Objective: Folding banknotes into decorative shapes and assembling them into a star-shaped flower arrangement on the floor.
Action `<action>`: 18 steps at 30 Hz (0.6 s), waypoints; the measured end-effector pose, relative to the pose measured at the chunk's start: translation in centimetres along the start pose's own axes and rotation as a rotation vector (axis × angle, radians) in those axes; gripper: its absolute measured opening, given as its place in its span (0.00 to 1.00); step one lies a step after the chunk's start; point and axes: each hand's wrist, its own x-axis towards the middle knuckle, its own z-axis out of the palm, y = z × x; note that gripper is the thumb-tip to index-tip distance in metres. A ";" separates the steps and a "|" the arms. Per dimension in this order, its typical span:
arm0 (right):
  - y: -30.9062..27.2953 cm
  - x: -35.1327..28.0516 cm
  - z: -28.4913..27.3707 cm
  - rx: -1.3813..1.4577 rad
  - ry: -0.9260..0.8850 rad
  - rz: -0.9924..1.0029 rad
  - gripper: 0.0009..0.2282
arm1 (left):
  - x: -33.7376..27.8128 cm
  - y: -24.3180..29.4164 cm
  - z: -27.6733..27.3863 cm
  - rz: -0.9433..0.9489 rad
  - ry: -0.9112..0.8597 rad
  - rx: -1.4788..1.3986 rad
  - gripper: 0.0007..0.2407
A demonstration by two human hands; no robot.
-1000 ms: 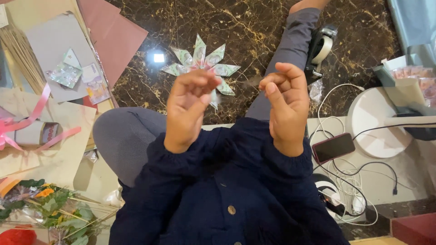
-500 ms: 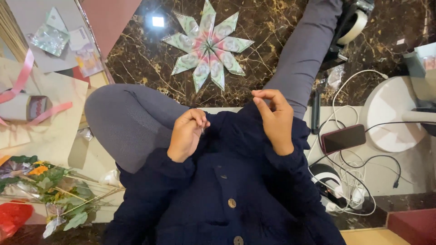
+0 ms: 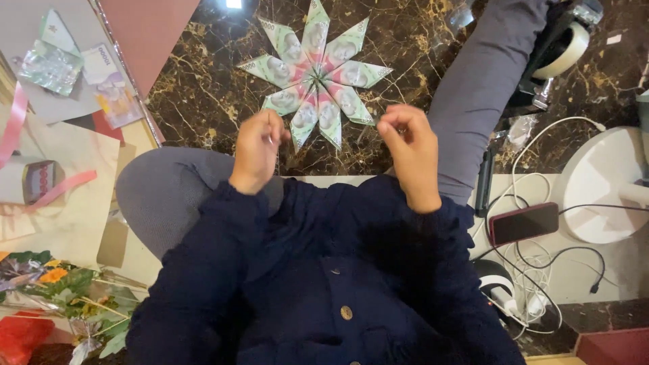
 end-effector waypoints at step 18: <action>4.1 7.4 5.2 0.417 -0.154 0.507 0.12 | 9.8 -1.4 -0.4 -0.243 0.023 -0.564 0.07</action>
